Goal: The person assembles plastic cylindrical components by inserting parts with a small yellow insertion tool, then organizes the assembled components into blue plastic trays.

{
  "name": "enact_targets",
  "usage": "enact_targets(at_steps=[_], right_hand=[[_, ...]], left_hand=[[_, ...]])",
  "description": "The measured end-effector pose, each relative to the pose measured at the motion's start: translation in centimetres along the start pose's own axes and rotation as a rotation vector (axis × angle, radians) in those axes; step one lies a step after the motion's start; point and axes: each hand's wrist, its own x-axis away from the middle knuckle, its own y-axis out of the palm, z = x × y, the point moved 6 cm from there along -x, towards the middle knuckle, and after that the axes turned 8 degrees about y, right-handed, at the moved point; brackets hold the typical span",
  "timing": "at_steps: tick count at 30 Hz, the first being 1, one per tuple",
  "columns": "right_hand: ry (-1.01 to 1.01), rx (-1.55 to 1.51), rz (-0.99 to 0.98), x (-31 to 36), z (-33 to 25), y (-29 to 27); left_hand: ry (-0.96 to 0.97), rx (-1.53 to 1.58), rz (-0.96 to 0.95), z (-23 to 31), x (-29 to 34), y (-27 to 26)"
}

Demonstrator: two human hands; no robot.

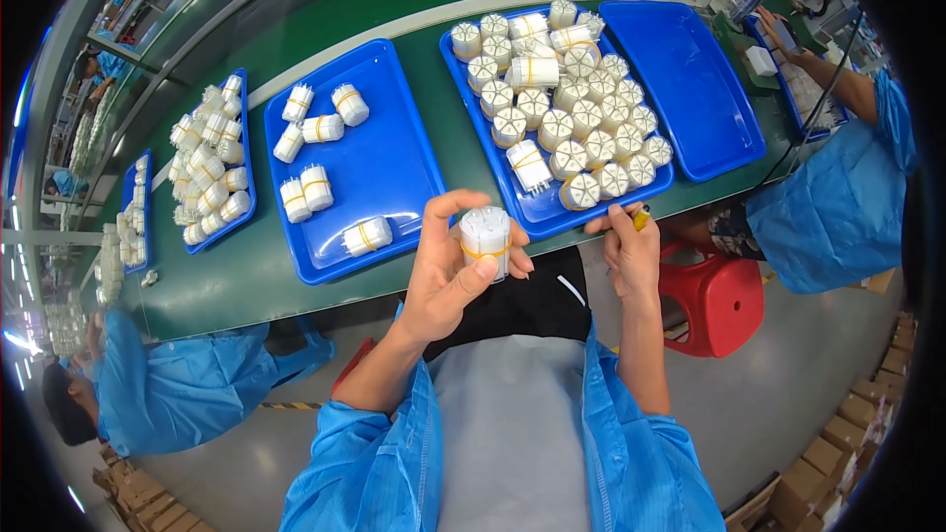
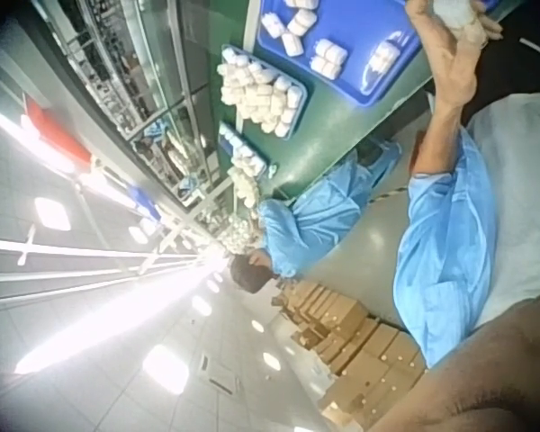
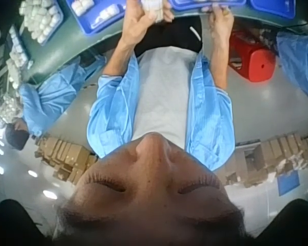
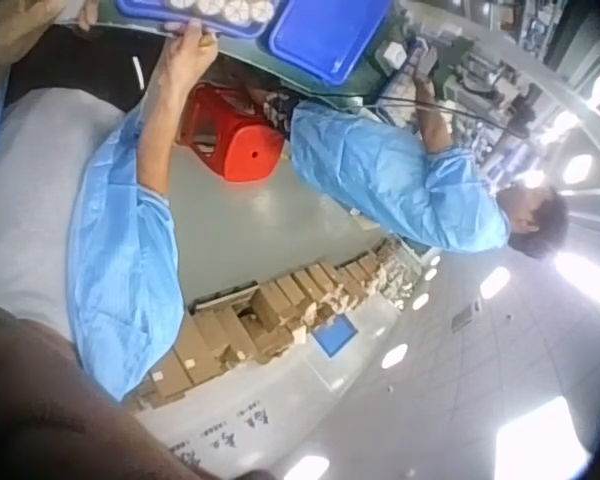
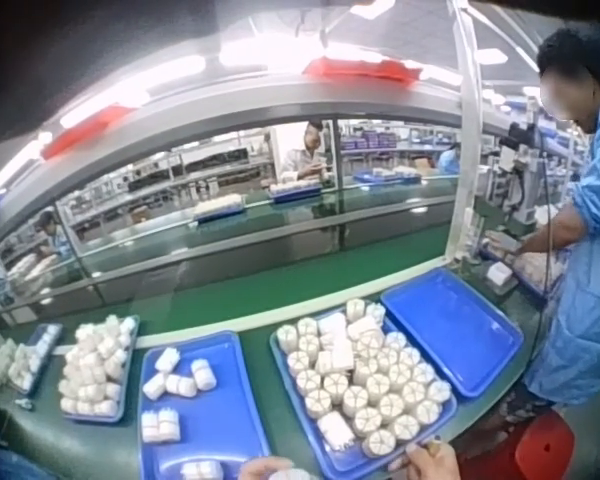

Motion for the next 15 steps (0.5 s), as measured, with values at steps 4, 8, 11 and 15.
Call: enact_targets(at_steps=[4,8,11,15], right_hand=[[0.068,0.42,-0.007,1.5,-1.0,-1.5],[-0.016,0.473,-0.195,5.3,-5.8,2.0],[-0.281,0.563,-0.463,7.5,-7.0,6.0],[-0.381,0.847,-0.608,8.2,-9.5,10.4]], left_hand=[[-0.115,-0.022,0.008,0.2,0.5,-0.3],[-0.154,-0.297,0.054,0.3,0.9,-0.2],[-0.154,-0.569,0.038,0.7,0.5,0.5],[0.053,-0.758,-0.047,1.7,0.2,1.2]])
